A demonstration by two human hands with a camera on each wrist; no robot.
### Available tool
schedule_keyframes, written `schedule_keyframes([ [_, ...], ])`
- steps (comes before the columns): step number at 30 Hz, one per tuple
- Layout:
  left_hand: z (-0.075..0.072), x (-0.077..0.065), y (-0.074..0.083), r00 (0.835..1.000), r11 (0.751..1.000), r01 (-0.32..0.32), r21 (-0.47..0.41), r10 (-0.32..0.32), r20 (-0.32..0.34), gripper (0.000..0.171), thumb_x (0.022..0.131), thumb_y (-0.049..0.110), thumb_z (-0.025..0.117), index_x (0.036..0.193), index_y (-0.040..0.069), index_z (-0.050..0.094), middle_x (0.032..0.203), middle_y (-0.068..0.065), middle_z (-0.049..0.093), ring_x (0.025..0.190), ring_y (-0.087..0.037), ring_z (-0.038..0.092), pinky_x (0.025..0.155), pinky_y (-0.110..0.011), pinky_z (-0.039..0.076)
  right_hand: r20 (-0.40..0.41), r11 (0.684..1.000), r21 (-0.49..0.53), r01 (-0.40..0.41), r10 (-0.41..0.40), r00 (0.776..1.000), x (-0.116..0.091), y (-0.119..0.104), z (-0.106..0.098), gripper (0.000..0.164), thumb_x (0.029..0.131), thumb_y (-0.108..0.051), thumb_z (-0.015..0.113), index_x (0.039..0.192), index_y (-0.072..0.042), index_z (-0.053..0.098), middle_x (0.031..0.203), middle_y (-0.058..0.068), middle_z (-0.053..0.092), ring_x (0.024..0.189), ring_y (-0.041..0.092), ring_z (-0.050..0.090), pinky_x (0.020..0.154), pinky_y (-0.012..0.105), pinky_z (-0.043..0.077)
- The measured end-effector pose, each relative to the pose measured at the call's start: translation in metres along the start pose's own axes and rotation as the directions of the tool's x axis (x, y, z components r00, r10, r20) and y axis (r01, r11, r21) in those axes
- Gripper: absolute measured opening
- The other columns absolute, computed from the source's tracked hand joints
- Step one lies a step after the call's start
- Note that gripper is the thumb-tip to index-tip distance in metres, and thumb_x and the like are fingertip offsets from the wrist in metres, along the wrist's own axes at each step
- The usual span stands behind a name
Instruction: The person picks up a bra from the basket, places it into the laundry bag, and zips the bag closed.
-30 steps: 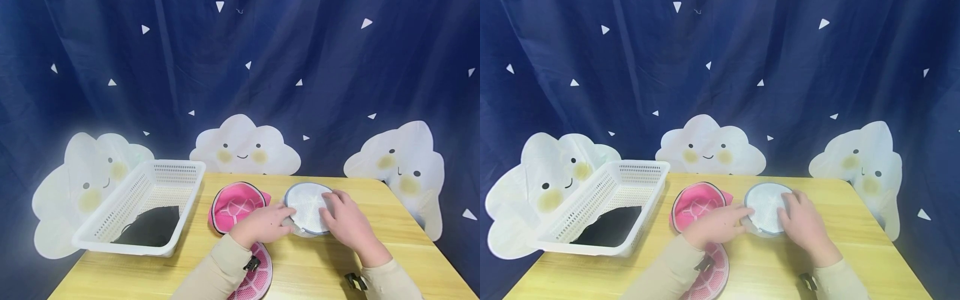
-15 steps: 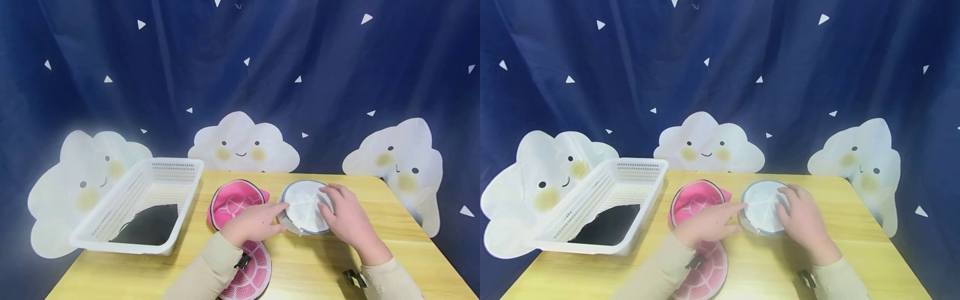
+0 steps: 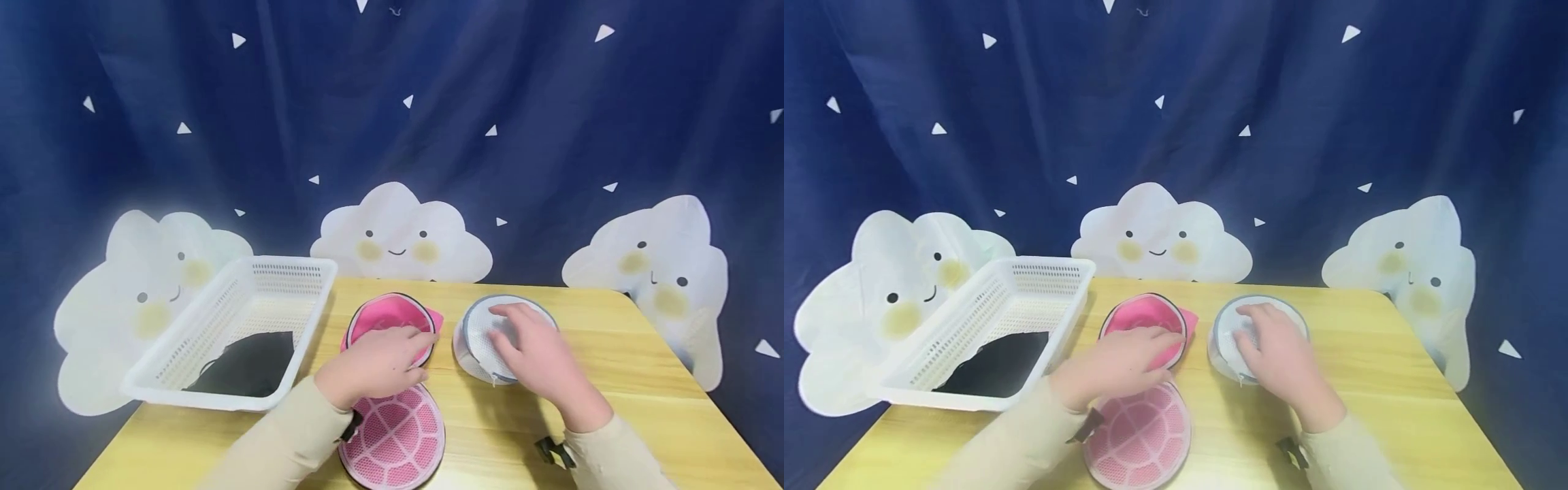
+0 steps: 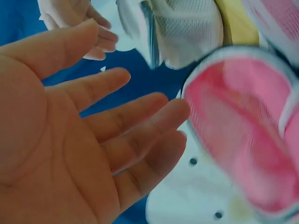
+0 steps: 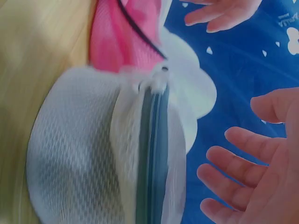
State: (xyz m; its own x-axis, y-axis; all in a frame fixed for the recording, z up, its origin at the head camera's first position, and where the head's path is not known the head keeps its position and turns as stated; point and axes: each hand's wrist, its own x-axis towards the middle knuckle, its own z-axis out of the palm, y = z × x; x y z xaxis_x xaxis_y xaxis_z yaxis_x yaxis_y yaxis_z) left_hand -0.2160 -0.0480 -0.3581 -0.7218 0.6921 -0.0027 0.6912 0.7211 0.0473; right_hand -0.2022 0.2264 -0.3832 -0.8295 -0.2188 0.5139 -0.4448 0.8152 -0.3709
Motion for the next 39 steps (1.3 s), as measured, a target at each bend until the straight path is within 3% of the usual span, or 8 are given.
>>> schedule_keyframes([
  [4,-0.017,-0.023,-0.008,1.0,0.999,0.003,0.054,-0.002,-0.008,0.058,0.097,0.04,0.064,0.149,0.02,0.049,0.143,-0.005,0.055,0.131,-0.023,0.052,0.102,-0.047,0.046,0.052,0.999,0.033,-0.015,0.014,0.999,0.007,-0.01,0.013,0.034,0.096,-0.024,0.066,0.126,-0.009,0.065,0.123,0.006,0.065,0.121,0.027,0.058,0.1,0.049,0.044],
  [10,-0.04,-0.041,-0.023,0.999,0.997,-0.004,0.074,0.008,-0.05,0.055,0.095,0.034,0.067,0.145,0.017,0.053,0.14,-0.005,0.057,0.124,-0.025,0.058,0.095,-0.047,0.051,0.094,0.998,0.036,-0.048,0.044,0.995,0.014,-0.018,0.023,0.035,0.096,-0.027,0.065,0.126,-0.009,0.066,0.122,0.003,0.064,0.119,0.024,0.06,0.097,0.048,0.048],
  [17,-0.059,-0.06,-0.059,0.994,0.994,0.096,0.044,-0.094,-0.057,0.066,0.093,0.032,0.072,0.152,0.018,0.046,0.135,-0.008,0.06,0.122,-0.027,0.059,0.097,-0.049,0.049,0.105,0.999,0.037,-0.036,0.032,0.994,0.023,-0.028,0.031,0.035,0.095,-0.026,0.066,0.124,-0.007,0.067,0.118,0.005,0.065,0.113,0.025,0.062,0.093,0.048,0.05],
  [21,-0.062,-0.069,-0.085,0.985,0.985,0.173,0.02,-0.172,-0.031,0.068,0.092,0.032,0.074,0.15,0.011,0.046,0.142,-0.013,0.055,0.129,-0.033,0.054,0.103,-0.052,0.044,0.109,0.999,0.033,-0.038,0.034,0.993,0.027,-0.034,0.036,0.037,0.095,-0.027,0.067,0.125,-0.007,0.067,0.121,0.006,0.065,0.115,0.026,0.062,0.095,0.048,0.05],
  [24,-0.062,-0.073,-0.105,0.973,0.973,0.232,0.01,-0.232,-0.007,0.069,0.089,0.028,0.076,0.149,0.007,0.047,0.145,-0.017,0.052,0.132,-0.037,0.051,0.105,-0.055,0.041,0.109,0.999,0.034,-0.042,0.038,0.993,0.03,-0.037,0.041,0.038,0.094,-0.028,0.067,0.126,-0.007,0.067,0.12,0.006,0.065,0.105,0.024,0.063,0.094,0.047,0.05],
  [29,-0.058,-0.083,-0.139,0.957,0.958,0.287,0.024,-0.288,0.029,0.069,0.081,0.021,0.081,0.141,0.001,0.055,0.14,-0.022,0.056,0.131,-0.042,0.05,0.106,-0.056,0.039,0.123,0.998,0.039,-0.044,0.039,0.992,0.032,-0.039,0.05,0.04,0.095,-0.029,0.067,0.128,-0.008,0.066,0.12,0.005,0.065,0.105,0.023,0.063,0.094,0.046,0.05],
  [35,-0.05,-0.094,-0.165,0.935,0.945,0.328,-0.002,-0.324,0.144,0.066,0.075,0.021,0.082,0.133,0.001,0.06,0.129,-0.024,0.062,0.122,-0.044,0.056,0.098,-0.058,0.044,0.121,0.997,0.061,-0.048,0.04,0.992,0.035,-0.04,0.055,0.038,0.094,-0.027,0.069,0.127,-0.008,0.067,0.121,0.005,0.065,0.114,0.024,0.062,0.096,0.046,0.05],
  [39,-0.047,-0.099,-0.177,0.909,0.93,0.366,-0.034,-0.349,0.228,0.066,0.073,0.02,0.082,0.132,0.002,0.061,0.128,-0.021,0.064,0.118,-0.042,0.059,0.095,-0.057,0.046,0.125,0.997,0.059,-0.048,0.04,0.991,0.04,-0.043,0.057,0.04,0.093,-0.028,0.07,0.128,-0.008,0.066,0.122,0.006,0.066,0.117,0.025,0.061,0.098,0.045,0.049],
])
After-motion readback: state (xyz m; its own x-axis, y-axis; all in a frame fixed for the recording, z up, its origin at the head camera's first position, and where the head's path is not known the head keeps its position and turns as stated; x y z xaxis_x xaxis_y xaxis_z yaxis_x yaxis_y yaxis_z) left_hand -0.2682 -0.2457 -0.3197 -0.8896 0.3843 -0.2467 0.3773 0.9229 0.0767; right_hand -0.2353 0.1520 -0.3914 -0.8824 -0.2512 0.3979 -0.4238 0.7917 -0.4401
